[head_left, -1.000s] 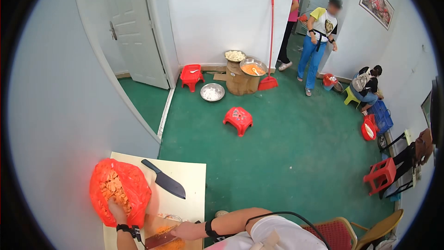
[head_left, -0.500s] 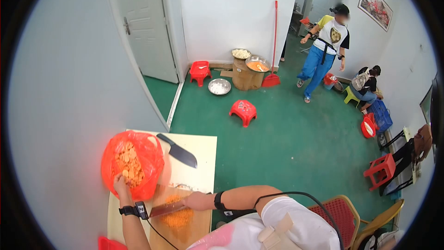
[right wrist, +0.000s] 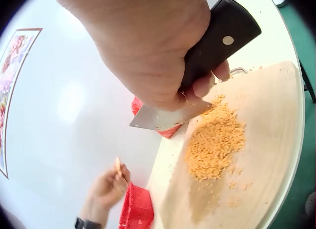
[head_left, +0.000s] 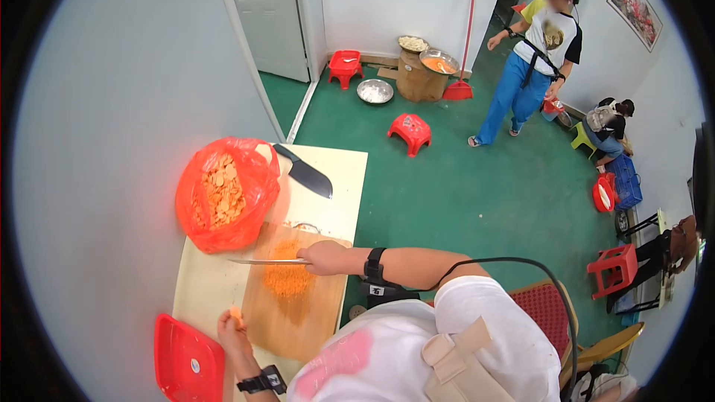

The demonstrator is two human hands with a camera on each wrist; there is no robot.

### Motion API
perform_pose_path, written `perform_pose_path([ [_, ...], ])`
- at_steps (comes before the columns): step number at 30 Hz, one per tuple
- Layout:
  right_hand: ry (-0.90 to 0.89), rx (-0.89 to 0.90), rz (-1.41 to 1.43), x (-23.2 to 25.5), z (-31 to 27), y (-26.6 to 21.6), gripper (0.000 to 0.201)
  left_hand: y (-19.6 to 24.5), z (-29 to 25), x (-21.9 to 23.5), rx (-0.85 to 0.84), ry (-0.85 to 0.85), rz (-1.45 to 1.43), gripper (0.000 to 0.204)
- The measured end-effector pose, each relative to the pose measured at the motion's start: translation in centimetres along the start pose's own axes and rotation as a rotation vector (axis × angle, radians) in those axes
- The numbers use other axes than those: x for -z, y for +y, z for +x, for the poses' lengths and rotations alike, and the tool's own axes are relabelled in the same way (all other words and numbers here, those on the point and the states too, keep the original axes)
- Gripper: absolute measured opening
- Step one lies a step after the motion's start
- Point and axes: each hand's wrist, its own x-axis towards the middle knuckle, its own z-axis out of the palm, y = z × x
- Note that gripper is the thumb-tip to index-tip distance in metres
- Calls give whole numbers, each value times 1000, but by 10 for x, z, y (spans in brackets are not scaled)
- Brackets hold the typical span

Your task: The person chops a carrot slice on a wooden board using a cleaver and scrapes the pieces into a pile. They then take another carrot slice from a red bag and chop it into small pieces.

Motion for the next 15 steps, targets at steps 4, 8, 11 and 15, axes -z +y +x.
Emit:
perform_pose_path([
  [4,-113,-2,47,-34,-7,1,27,-45,-54,21,77,38,50,19],
  [8,-92,92,2,-52,-8,-2,27,-67,-83,13,162,64,89,16],
  [11,-124,67,22,-50,1,-3,27,-78,-87,7,155,65,134,15],
  [15,-200,59,17,-39,15,3,27,-79,-86,0,100,132,227,14],
])
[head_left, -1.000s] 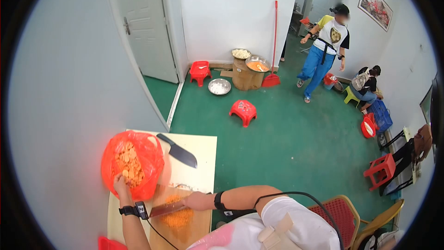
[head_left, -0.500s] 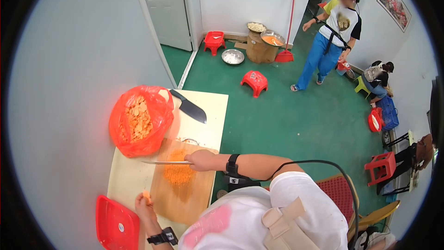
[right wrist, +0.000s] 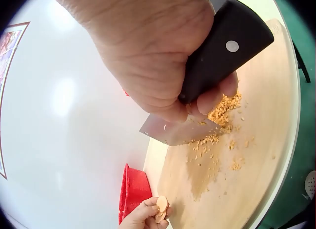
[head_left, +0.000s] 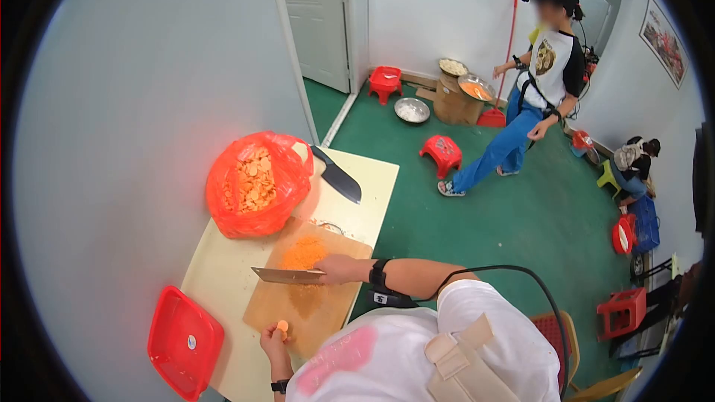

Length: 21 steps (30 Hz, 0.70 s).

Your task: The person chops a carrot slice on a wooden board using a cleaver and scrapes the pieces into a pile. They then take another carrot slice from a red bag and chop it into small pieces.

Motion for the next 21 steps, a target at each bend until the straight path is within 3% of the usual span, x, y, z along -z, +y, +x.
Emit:
perform_pose_path([
  [2,-41,-28,23,3,3,6,26,0,1,-6,-29,42,28,14],
  [10,99,39,16,-2,-5,11,30,-5,-7,-13,-47,84,157,14],
  [19,-96,87,-15,-13,-7,-12,30,-21,1,11,-114,87,142,14],
  [21,-59,100,-5,-19,-6,-9,30,-22,-2,11,-117,88,145,15],
])
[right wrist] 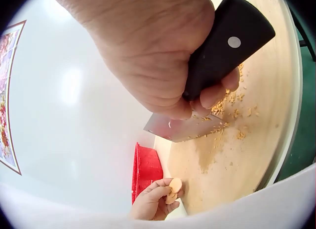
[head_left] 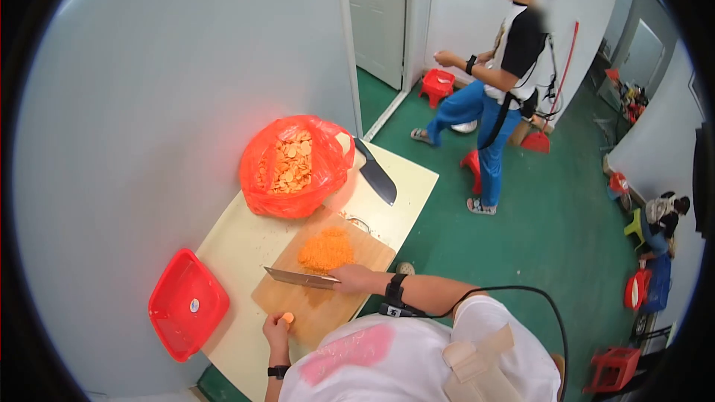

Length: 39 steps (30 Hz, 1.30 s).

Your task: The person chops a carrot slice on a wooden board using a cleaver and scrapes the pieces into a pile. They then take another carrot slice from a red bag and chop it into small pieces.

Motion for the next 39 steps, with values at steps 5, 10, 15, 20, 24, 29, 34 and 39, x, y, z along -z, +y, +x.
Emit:
perform_pose_path([
  [5,61,-65,-46,4,6,12,31,-4,-8,-2,-41,37,54,17],
  [10,136,-107,-61,13,-3,2,31,0,-11,-7,-344,144,466,15],
  [15,152,-101,-138,-1,-1,9,30,17,-15,-14,-407,164,637,12],
  [20,133,-140,-137,1,0,6,28,14,-18,-19,-485,196,670,9],
  [24,137,-148,-144,0,-1,4,28,13,-19,-18,-506,154,704,12],
  [29,125,-175,-163,1,-1,0,28,11,-18,-18,-598,180,732,12],
  [34,176,-156,-178,-6,-1,6,29,13,-16,-16,-625,138,802,14],
  [39,180,-162,-190,-8,-2,5,28,20,-17,-16,-596,108,818,14],
])
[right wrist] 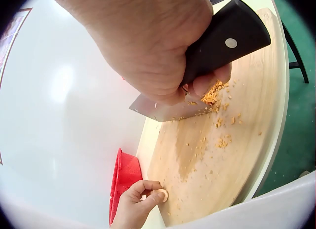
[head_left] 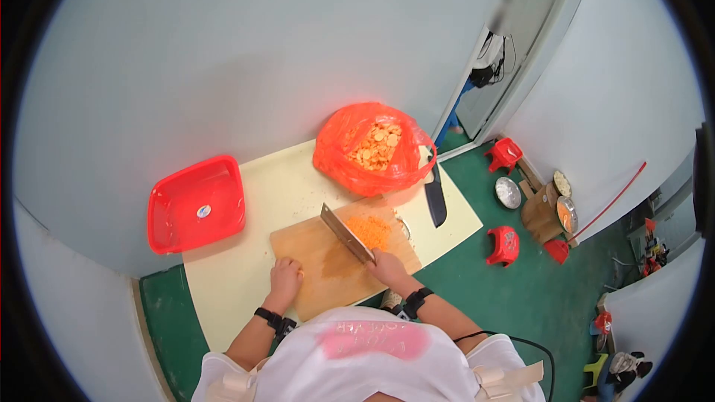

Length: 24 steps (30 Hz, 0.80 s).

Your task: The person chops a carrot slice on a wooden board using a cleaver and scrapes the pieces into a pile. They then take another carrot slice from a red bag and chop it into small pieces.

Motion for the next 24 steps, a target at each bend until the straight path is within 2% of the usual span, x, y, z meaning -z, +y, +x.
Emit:
perform_pose_path([
  [6,13,-17,-19,-4,1,2,29,-5,3,-3,25,-32,14,11],
  [8,27,-3,-20,-5,5,5,28,-19,4,-23,45,14,15,10],
  [10,8,0,-28,-6,-2,3,26,1,10,6,69,-89,-52,11],
  [12,-3,-3,-33,-2,4,-2,26,10,14,9,62,43,-189,11],
  [15,23,-7,-49,-1,4,1,27,19,23,13,58,70,-179,11],
  [16,16,-13,-49,0,3,0,27,23,27,13,55,63,-178,11],
  [18,9,-23,-47,0,2,-2,27,31,37,10,183,-93,-294,9],
  [19,12,-21,-47,0,2,-2,27,34,42,5,181,-97,-293,9],
  [21,15,-17,-46,0,1,3,27,39,52,-13,299,-266,-496,15],
  [24,59,84,-23,-10,4,5,27,36,60,-53,223,-181,-492,16],
])
